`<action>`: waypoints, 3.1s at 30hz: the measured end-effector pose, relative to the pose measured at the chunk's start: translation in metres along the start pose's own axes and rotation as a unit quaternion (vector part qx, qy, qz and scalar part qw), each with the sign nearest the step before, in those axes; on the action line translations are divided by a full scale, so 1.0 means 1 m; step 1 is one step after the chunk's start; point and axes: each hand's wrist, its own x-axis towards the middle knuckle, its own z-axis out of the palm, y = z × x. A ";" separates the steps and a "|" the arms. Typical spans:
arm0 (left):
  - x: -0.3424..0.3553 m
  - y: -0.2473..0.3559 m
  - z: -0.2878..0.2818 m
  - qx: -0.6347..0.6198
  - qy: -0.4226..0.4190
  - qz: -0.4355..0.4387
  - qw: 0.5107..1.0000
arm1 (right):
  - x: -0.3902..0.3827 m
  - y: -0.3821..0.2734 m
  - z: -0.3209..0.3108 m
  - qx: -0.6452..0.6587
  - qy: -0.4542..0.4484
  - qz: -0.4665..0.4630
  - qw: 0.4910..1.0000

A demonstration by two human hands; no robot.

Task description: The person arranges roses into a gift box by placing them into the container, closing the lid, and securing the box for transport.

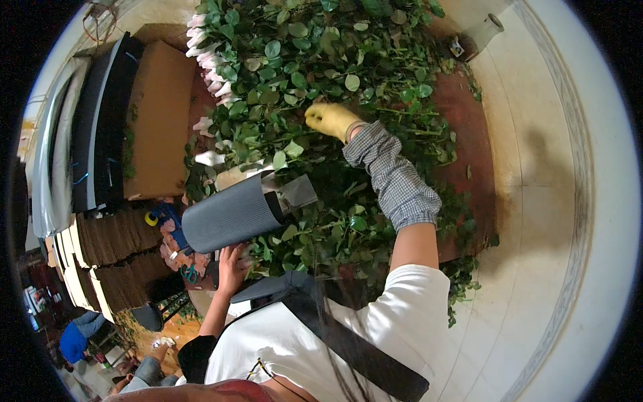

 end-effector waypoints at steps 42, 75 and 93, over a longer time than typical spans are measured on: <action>-0.004 0.011 -0.009 0.163 0.045 0.074 0.983 | -0.274 -0.059 0.055 -0.397 0.165 -0.066 0.901; -0.008 -0.014 0.007 0.084 0.029 0.030 0.996 | -0.016 0.022 -0.170 -0.465 0.381 -0.156 0.784; -0.003 -0.005 0.011 0.072 0.048 0.041 0.995 | -0.166 0.059 -0.109 -0.387 0.104 0.216 0.890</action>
